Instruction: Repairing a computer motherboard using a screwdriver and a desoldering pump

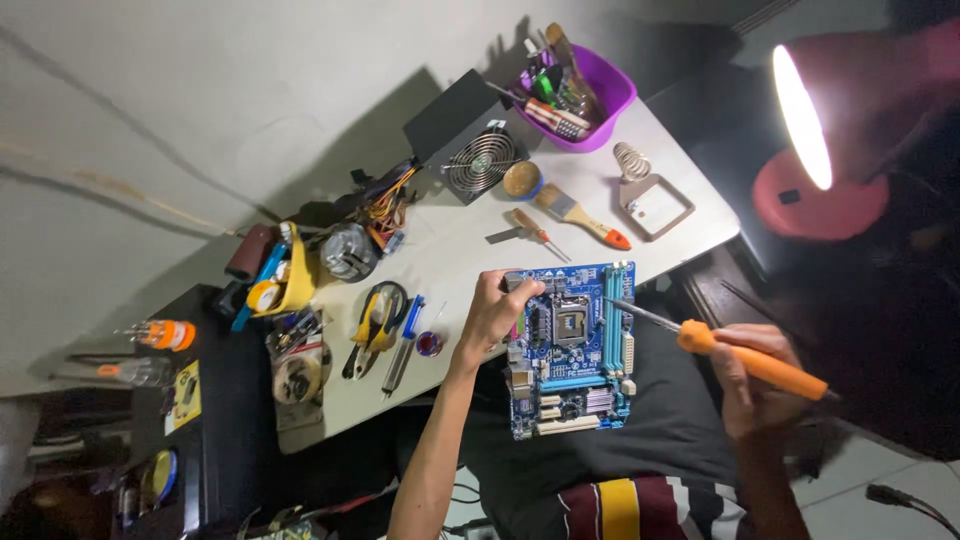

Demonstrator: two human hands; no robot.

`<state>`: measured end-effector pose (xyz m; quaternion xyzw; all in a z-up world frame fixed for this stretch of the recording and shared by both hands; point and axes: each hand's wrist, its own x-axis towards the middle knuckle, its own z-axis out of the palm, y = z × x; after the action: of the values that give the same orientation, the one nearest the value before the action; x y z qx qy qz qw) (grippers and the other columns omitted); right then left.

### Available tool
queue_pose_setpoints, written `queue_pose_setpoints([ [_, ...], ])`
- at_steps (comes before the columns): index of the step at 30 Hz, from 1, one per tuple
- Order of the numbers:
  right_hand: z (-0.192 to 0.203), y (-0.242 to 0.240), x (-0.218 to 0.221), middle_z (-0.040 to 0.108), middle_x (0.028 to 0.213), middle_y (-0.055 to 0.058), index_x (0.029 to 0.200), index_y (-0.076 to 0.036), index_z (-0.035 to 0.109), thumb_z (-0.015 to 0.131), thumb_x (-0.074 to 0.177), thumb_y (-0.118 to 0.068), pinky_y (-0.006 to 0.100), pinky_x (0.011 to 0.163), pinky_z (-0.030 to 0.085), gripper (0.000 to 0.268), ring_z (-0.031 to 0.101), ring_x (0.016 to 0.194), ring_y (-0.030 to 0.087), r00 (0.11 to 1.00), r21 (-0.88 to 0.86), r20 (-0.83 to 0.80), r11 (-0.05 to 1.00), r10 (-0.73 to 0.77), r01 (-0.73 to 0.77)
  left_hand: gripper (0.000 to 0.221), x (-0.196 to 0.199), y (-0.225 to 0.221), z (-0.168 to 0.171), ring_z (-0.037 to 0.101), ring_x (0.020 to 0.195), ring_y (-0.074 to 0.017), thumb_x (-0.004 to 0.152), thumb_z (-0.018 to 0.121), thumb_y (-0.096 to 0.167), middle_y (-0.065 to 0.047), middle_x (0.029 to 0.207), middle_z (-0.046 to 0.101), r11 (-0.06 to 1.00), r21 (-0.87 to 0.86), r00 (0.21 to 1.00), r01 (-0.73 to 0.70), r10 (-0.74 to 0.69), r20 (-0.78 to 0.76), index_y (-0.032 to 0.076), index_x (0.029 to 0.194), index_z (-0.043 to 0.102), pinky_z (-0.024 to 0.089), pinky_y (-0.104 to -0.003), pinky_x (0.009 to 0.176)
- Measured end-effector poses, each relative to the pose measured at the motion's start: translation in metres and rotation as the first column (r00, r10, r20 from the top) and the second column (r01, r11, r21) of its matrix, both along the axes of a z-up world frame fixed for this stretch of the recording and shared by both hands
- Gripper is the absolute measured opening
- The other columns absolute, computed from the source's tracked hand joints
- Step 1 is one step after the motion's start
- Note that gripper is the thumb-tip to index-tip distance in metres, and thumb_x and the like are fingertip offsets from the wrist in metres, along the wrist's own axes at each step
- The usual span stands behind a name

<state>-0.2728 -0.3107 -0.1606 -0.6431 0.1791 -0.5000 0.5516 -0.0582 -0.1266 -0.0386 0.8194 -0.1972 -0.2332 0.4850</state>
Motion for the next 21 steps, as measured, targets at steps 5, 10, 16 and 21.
queue_pose_setpoints([
  [5,0.005,-0.003,0.024,0.069,0.095,0.016,0.095,0.001,0.071,0.077,0.089,-0.01,0.031,0.081,0.052,0.014,0.066,0.086,0.025,0.999,-0.051,0.045,0.999,-0.017,0.02,0.039,0.025,-0.014,-0.028,0.028,0.046,-0.0094,0.084,0.066,0.033,0.009,0.051,0.033,0.999,-0.011,0.999,0.037,-0.037,-0.032,0.02,0.059,0.04,0.031,-0.029,0.055],
  [10,0.034,-0.005,0.037,0.071,0.089,0.016,0.093,0.001,0.076,0.086,0.082,-0.011,0.034,0.076,0.054,0.019,0.07,0.082,0.027,1.0,-0.066,0.007,0.998,0.011,-0.01,0.038,0.038,-0.02,-0.036,0.029,0.043,-0.0094,0.088,0.068,0.031,0.009,0.052,0.034,0.992,-0.064,0.993,0.106,-0.108,-0.036,0.019,0.061,0.043,0.035,-0.026,0.055],
  [16,0.049,-0.013,0.048,0.072,0.089,0.018,0.095,0.003,0.077,0.086,0.081,-0.006,0.035,0.073,0.054,0.019,0.071,0.08,0.029,0.997,-0.144,-0.042,0.987,0.07,-0.075,0.033,0.036,-0.025,-0.022,0.031,0.046,-0.0097,0.087,0.065,0.029,0.009,0.054,0.035,0.99,-0.039,0.991,0.134,-0.135,-0.02,0.02,0.063,0.044,0.037,-0.028,0.057],
  [21,0.048,-0.014,0.054,0.074,0.091,0.015,0.095,-0.002,0.078,0.088,0.081,-0.009,0.034,0.074,0.055,0.019,0.072,0.081,0.028,0.991,-0.224,-0.091,0.968,0.099,-0.117,0.035,0.034,-0.027,-0.016,0.03,0.048,-0.0086,0.085,0.064,0.03,0.009,0.054,0.033,0.984,-0.072,0.986,0.163,-0.161,0.032,0.021,0.06,0.043,0.036,-0.027,0.057],
])
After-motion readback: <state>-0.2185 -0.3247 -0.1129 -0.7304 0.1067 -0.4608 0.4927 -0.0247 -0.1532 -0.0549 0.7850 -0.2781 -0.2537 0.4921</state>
